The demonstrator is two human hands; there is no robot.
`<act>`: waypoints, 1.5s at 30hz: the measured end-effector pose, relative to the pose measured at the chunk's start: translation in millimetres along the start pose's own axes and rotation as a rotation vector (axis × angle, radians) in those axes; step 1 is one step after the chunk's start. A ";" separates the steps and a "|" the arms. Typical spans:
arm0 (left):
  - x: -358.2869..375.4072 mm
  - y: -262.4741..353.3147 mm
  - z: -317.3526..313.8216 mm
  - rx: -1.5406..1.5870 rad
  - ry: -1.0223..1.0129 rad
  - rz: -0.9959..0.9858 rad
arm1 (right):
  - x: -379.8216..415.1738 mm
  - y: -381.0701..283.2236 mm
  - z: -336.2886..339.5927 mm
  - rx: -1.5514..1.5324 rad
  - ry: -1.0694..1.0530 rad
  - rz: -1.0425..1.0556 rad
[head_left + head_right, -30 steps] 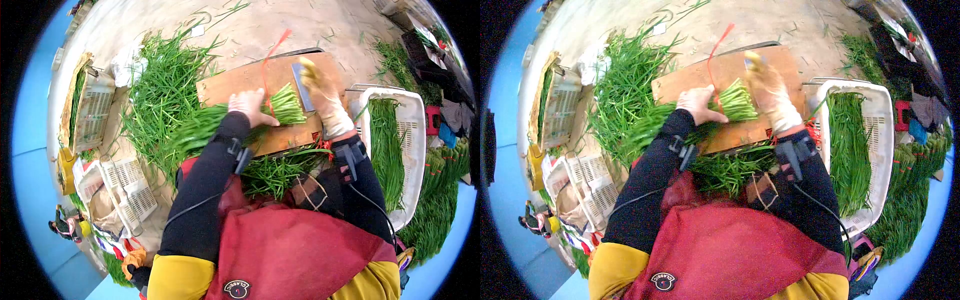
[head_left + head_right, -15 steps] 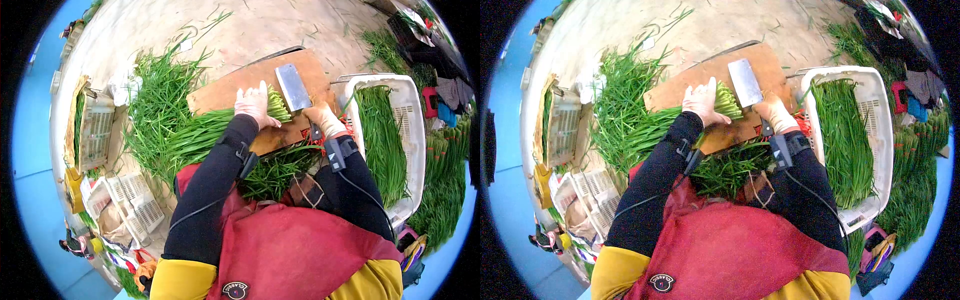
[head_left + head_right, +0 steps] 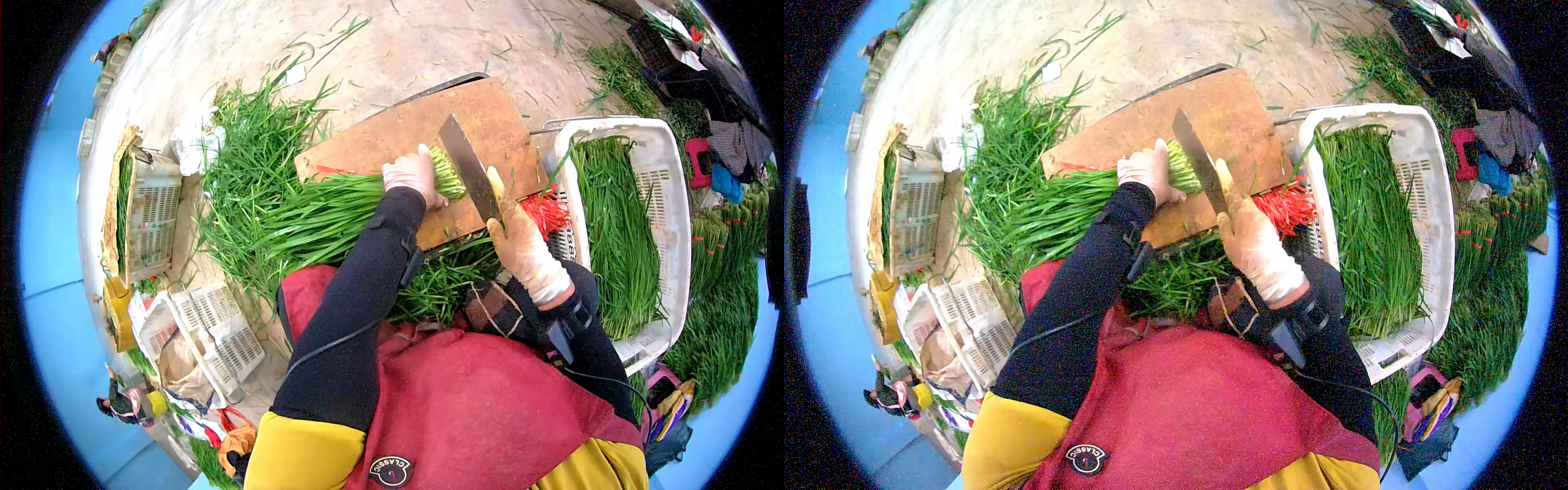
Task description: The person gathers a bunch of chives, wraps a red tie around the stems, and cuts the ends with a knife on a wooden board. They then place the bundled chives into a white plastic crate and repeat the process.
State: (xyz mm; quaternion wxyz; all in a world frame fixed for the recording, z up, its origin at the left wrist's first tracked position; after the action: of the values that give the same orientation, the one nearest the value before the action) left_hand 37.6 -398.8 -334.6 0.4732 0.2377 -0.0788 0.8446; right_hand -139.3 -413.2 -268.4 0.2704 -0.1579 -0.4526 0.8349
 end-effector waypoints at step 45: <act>-6.8 -10.3 4.0 -0.007 0.032 -0.021 | -51.1 88.3 -81.1 0.415 -0.246 -0.412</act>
State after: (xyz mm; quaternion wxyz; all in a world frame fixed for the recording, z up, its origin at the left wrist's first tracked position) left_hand 50.5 -399.8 -335.3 0.4842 0.2236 -0.0716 0.8429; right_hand -84.1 -428.4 -385.5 0.4034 0.0977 -0.3245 0.8499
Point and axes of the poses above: each hand's wrist, its own x-axis away from the middle knuckle, its own z-axis out of the back of the hand, y = z × x, the point moved 9 cm from there along -x, towards the middle knuckle
